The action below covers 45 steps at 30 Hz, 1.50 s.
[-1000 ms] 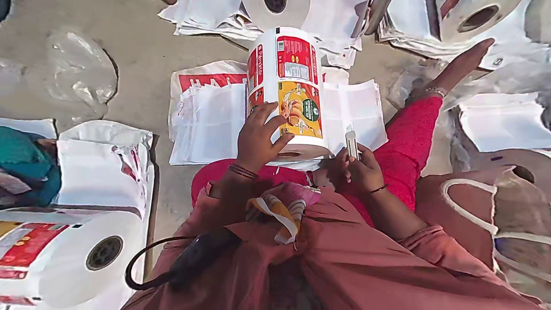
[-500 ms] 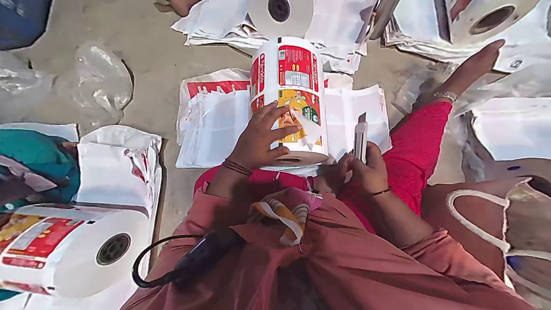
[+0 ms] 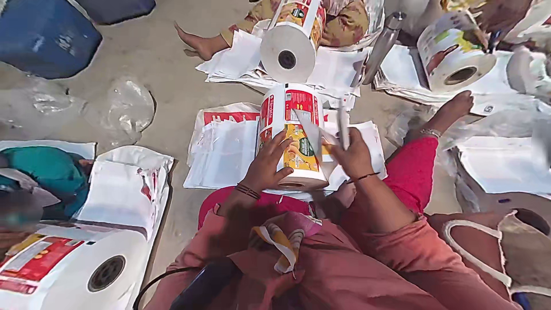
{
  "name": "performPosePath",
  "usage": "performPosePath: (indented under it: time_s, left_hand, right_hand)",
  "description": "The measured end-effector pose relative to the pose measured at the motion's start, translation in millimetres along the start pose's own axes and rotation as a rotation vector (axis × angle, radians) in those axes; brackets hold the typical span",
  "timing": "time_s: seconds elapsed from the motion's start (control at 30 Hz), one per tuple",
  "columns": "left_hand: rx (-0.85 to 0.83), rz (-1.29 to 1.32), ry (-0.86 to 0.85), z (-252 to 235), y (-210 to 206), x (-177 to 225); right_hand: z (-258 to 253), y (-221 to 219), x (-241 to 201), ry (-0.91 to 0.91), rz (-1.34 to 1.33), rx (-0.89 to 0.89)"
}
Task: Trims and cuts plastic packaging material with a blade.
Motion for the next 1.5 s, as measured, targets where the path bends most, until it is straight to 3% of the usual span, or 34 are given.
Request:
performPosePath:
  time_s: [0.13, 0.23, 0.4, 0.5, 0.57, 0.7, 0.77, 0.83, 0.97, 1.17, 1.33, 1.5]
  left_hand:
    - [0.010, -0.026, -0.069, -5, -2, 1]
    - [0.038, -0.024, -0.094, -6, -3, 2]
    - [0.039, -0.024, -0.085, -4, -4, -1]
    - [0.038, -0.027, -0.077, -5, -3, 1]
    - [0.043, -0.010, -0.062, -5, -4, 2]
    - [0.023, -0.004, -0.021, -3, -3, 1]
    - [0.049, 0.018, -0.007, -1, -6, -1]
    - [0.069, 0.039, -0.007, -1, -8, -6]
    - [0.083, 0.127, -0.019, 4, -10, -13]
    - [0.108, 0.125, -0.146, 12, -15, -25]
    - [0.284, 0.054, -0.023, 23, -13, -26]
    - [0.376, 0.086, 0.033, 26, -15, -32]
  right_hand:
    - [-3, 57, 36, -0.131, -0.087, 0.220]
    - [3, 79, 51, -0.184, -0.132, 0.278]
    - [10, 73, 42, -0.122, -0.241, 0.169]
    - [11, 58, 28, -0.005, -0.181, 0.116]
    - [8, 62, 24, -0.024, -0.117, 0.150]
    - [-11, 116, 74, -0.360, 0.328, 0.331]
    - [-4, 140, 124, -0.577, 0.529, 0.302]
    - [0, 146, 149, -0.650, 0.595, 0.296]
    - [-26, 117, 101, -0.465, 0.498, 0.321]
    - [-100, 10, -23, -0.225, 0.288, -0.067]
    - [-153, -71, -70, -0.078, 0.515, -0.240]
    - [-167, -102, -88, -0.076, 0.740, -0.305]
Point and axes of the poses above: each hand's wrist, its own z-axis away from the middle knuckle, its own y-axis out of the back of the hand, x = y × z, the point moved 3 cm from there along -z, towards the middle knuckle, and after that the axes turned 15 degrees about -z, right-handed, at the moved point
